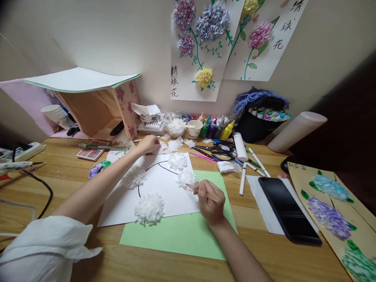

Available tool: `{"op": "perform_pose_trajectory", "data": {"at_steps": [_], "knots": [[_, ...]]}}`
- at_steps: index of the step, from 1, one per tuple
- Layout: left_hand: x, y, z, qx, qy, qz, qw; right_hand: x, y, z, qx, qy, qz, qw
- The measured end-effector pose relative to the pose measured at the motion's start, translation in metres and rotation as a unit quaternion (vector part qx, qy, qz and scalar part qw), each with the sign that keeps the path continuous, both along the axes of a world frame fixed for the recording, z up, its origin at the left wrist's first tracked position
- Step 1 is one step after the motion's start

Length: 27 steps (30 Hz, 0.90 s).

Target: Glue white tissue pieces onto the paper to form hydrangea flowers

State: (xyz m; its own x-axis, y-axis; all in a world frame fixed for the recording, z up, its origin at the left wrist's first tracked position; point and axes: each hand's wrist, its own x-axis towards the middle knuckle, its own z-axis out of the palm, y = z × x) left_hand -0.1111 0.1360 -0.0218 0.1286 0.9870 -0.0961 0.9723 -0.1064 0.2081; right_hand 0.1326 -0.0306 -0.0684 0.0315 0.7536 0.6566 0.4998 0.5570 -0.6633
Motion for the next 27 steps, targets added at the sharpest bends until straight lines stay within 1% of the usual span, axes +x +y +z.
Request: {"op": "perform_pose_trajectory", "data": {"at_steps": [3,8,12,17,19,21,24,27], "knots": [[0.000,-0.003,0.001,0.010,-0.007,0.009,1.000,0.001,0.000,0.001,0.001,0.004,-0.002,1.000],[-0.001,-0.014,0.012,0.037,-0.022,0.001,0.999,0.000,-0.001,0.003,0.002,-0.005,-0.008,1.000],[-0.001,-0.023,0.018,0.083,-0.025,-0.013,0.996,-0.001,-0.001,0.005,0.000,-0.008,-0.015,1.000],[-0.001,-0.027,0.024,0.155,0.026,-0.021,0.987,-0.001,0.000,0.006,-0.001,-0.009,-0.018,1.000],[0.000,-0.031,0.030,0.167,0.012,-0.028,0.986,0.000,0.000,0.006,-0.002,-0.005,-0.021,1.000],[0.004,-0.042,0.037,0.156,-0.042,-0.049,0.986,0.001,0.000,0.005,0.000,0.004,-0.024,1.000],[0.016,-0.069,0.048,0.108,-0.133,-0.098,0.980,0.003,-0.001,0.004,0.005,0.029,-0.032,0.999],[0.034,-0.102,0.053,0.006,-0.183,-0.169,0.968,0.005,-0.003,0.005,0.013,0.047,-0.035,0.998]]}}
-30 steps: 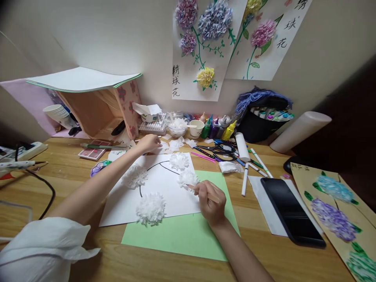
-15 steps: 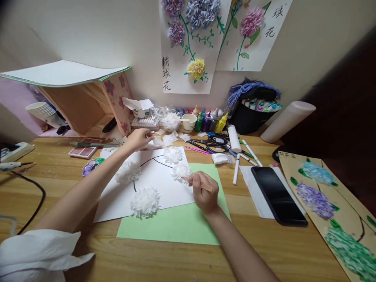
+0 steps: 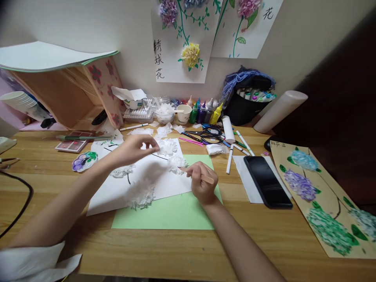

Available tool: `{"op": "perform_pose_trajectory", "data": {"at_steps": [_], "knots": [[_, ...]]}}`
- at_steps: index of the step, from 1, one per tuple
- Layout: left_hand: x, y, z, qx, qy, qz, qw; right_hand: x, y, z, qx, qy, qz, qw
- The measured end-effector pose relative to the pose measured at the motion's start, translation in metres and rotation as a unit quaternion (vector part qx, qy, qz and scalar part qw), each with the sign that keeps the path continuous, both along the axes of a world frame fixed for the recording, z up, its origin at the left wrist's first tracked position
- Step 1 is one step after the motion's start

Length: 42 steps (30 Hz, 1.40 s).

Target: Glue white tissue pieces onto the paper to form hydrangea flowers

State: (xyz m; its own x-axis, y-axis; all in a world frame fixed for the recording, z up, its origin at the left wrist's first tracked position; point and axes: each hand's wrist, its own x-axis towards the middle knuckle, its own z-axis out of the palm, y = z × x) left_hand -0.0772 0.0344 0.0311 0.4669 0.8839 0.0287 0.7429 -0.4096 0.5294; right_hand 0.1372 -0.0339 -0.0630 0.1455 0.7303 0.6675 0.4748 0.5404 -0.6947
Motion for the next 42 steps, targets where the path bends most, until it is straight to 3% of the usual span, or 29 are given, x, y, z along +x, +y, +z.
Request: {"op": "perform_pose_trajectory", "data": {"at_steps": [2,5,10,13,19,25,29,37,42], "knots": [[0.012,-0.017,-0.003,-0.054,0.006,-0.061,0.997,0.001,-0.002,0.002,0.014,-0.004,0.012,1.000],[0.028,-0.029,-0.015,-0.089,0.064,-0.084,0.990,0.000,-0.004,0.004,0.041,-0.019,0.050,0.998],[0.041,-0.029,-0.043,0.022,0.172,-0.057,0.983,-0.003,0.000,0.007,0.062,-0.099,0.113,0.987],[0.044,-0.028,-0.051,0.070,0.196,-0.060,0.976,-0.004,0.005,0.007,0.056,-0.159,0.129,0.977],[0.041,-0.031,-0.050,0.074,0.206,-0.042,0.975,-0.005,0.013,0.002,0.028,-0.194,0.116,0.974],[0.021,-0.030,-0.045,-0.018,0.263,-0.028,0.964,-0.006,0.014,-0.002,0.004,-0.173,0.118,0.978],[0.019,-0.028,-0.044,-0.040,0.271,-0.036,0.961,-0.007,0.013,-0.002,-0.024,-0.170,0.101,0.980],[0.020,-0.026,-0.047,-0.059,0.264,-0.050,0.961,-0.015,0.015,-0.006,-0.165,-0.038,0.024,0.985],[0.017,-0.024,-0.050,-0.053,0.252,-0.057,0.965,-0.018,0.015,-0.007,-0.148,-0.042,0.006,0.988]]}}
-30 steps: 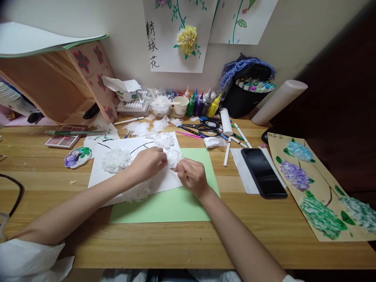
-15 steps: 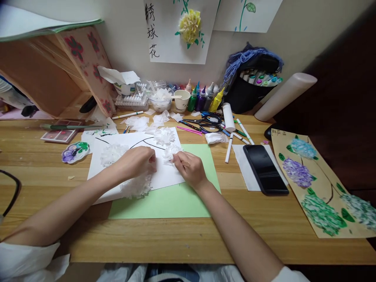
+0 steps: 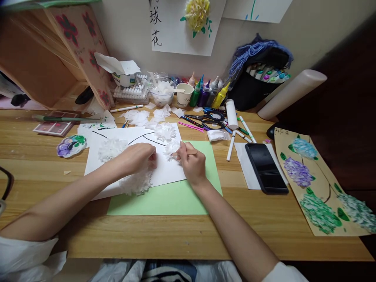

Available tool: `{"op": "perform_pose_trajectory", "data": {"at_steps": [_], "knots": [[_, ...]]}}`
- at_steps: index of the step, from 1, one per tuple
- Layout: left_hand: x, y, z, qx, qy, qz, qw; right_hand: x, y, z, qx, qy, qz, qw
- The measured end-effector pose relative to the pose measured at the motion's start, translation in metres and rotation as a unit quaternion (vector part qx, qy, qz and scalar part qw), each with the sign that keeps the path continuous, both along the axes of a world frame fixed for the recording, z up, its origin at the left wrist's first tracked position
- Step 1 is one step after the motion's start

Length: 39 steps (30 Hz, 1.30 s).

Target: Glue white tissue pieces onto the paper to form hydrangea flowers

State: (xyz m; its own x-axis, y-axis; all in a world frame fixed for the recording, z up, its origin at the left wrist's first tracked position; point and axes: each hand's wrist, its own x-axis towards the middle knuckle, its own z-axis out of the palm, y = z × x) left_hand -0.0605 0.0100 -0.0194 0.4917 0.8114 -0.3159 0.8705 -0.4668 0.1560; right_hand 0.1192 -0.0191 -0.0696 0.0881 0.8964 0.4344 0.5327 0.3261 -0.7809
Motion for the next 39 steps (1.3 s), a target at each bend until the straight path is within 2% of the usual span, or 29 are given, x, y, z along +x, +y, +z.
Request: {"op": "perform_pose_trajectory", "data": {"at_steps": [6,9,15,22,29,35,39], "knots": [[-0.001,0.001,-0.004,0.003,-0.004,-0.002,1.000,0.006,-0.010,0.002,0.119,-0.025,0.023,0.992],[0.000,0.001,-0.003,-0.004,0.000,0.003,1.000,0.009,-0.013,0.004,0.163,-0.056,0.055,0.984],[0.002,0.000,0.002,-0.015,0.007,0.013,1.000,0.005,-0.011,0.006,0.182,-0.138,0.140,0.963],[0.003,-0.001,0.004,-0.024,0.007,0.015,1.000,0.002,-0.007,0.008,0.230,-0.215,0.144,0.938],[0.004,-0.001,0.009,-0.034,0.005,0.011,0.999,0.005,-0.006,0.006,0.211,-0.224,0.113,0.945],[0.006,-0.002,0.012,-0.039,0.013,0.017,0.999,0.003,-0.004,0.003,0.145,-0.194,0.097,0.965],[0.006,-0.002,0.011,-0.033,0.011,0.016,0.999,-0.004,-0.004,0.007,0.101,-0.174,0.061,0.978]]}}
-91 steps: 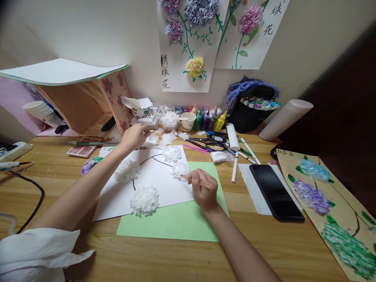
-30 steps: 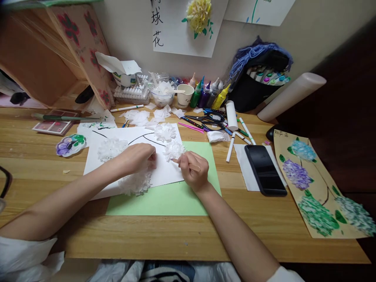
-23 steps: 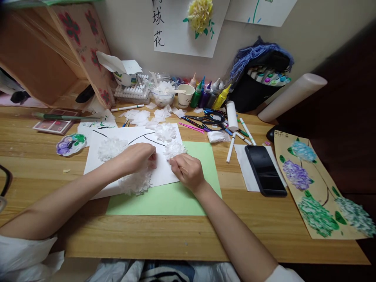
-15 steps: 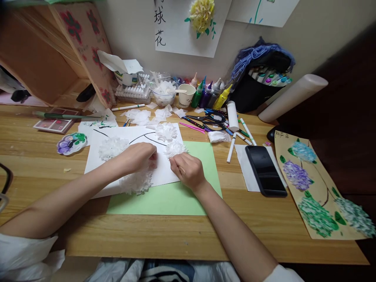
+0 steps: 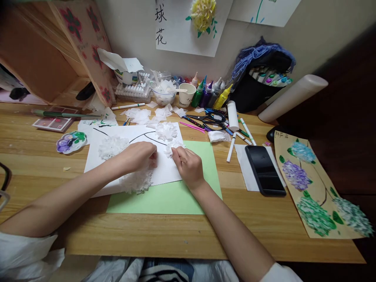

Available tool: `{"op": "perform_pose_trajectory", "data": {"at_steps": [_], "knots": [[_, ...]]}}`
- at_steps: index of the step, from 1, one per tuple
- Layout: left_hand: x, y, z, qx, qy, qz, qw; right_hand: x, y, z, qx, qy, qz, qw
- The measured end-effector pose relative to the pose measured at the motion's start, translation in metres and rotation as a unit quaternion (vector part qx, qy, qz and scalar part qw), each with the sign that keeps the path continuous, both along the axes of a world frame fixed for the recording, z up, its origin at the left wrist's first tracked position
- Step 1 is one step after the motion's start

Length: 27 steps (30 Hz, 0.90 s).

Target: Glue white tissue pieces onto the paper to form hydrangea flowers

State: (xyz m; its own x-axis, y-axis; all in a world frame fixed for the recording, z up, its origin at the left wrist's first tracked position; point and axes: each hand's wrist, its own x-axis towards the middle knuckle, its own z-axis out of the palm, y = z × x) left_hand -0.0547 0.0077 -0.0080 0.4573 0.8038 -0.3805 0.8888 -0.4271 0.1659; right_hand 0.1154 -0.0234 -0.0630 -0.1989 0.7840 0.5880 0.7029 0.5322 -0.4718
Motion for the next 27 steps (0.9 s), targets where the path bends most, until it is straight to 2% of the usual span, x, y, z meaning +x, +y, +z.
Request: {"op": "perform_pose_trajectory", "data": {"at_steps": [4,8,11,19,27], "knots": [[-0.003,0.001,-0.005,0.008,-0.012,-0.005,1.000,-0.002,-0.003,0.004,0.001,0.003,-0.006,1.000],[-0.005,0.002,-0.009,0.017,-0.021,-0.006,1.000,0.005,-0.009,0.005,0.044,0.079,-0.027,0.996],[-0.006,0.003,-0.009,0.009,-0.018,-0.006,1.000,0.010,-0.011,0.003,0.045,0.116,-0.035,0.992],[-0.006,0.003,-0.011,0.009,-0.025,-0.001,1.000,0.006,-0.005,0.001,-0.001,0.076,-0.027,0.997],[-0.007,0.004,-0.013,0.005,-0.029,-0.005,1.000,0.005,-0.004,0.000,0.018,0.053,-0.018,0.998]]}}
